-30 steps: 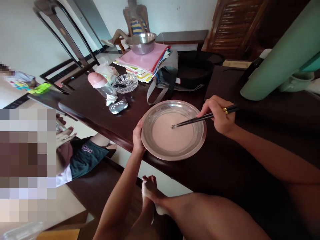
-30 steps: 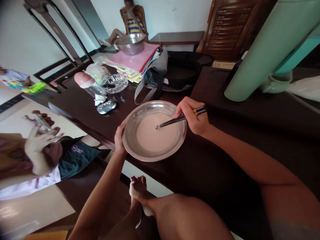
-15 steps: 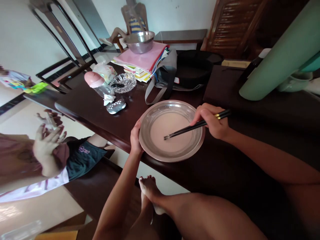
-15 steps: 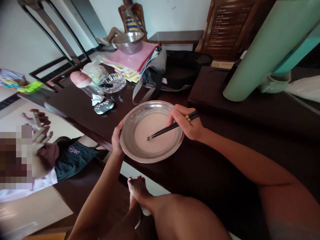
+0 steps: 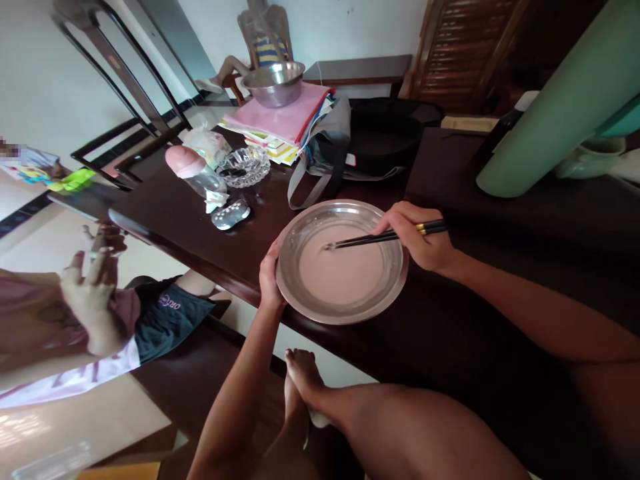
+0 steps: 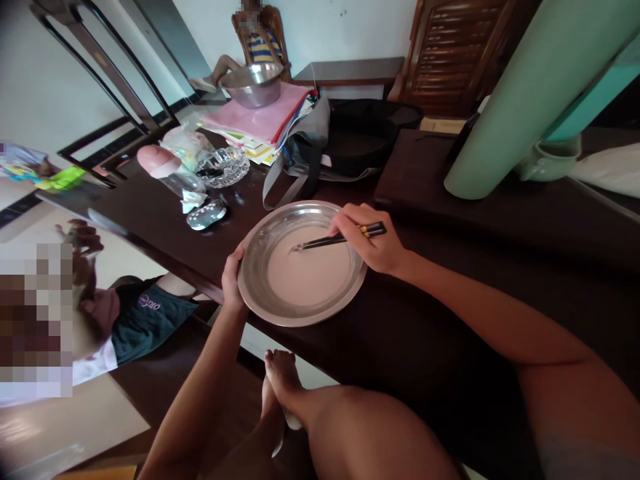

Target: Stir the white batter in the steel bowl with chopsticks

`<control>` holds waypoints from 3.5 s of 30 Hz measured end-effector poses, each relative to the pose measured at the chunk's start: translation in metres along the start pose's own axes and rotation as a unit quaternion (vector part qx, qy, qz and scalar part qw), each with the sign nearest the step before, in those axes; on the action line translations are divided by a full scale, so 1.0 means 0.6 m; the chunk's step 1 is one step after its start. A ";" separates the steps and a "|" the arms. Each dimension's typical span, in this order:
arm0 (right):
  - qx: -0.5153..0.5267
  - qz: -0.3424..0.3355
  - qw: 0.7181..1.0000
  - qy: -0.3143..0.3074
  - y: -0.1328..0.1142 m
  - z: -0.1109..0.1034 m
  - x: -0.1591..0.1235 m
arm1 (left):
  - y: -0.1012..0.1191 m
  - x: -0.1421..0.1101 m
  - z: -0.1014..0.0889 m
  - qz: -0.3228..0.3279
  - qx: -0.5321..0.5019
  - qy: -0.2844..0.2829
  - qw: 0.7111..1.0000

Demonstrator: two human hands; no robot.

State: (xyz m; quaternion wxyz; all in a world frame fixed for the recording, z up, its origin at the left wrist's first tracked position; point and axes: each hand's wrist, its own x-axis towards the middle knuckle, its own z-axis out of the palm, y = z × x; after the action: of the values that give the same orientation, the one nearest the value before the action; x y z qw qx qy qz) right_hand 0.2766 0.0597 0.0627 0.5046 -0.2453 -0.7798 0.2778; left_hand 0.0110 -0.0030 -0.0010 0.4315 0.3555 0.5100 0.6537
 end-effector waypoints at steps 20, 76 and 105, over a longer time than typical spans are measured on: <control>0.058 0.033 0.997 -0.044 -0.002 0.002 0.000 | -0.004 0.002 -0.004 0.012 0.011 0.003 1.000; 0.010 0.000 0.999 -0.053 -0.004 0.002 -0.003 | -0.002 0.003 0.001 0.008 -0.004 0.003 1.000; 0.066 0.006 0.998 -0.006 -0.002 -0.001 -0.006 | -0.004 0.002 -0.003 -0.004 -0.003 -0.001 1.000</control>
State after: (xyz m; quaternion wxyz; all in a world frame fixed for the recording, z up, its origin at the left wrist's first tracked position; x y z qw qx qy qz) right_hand 0.2783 0.0564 0.0616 0.5137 -0.2142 -0.7612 0.3328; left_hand 0.0093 -0.0022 -0.0035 0.4354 0.3526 0.5092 0.6533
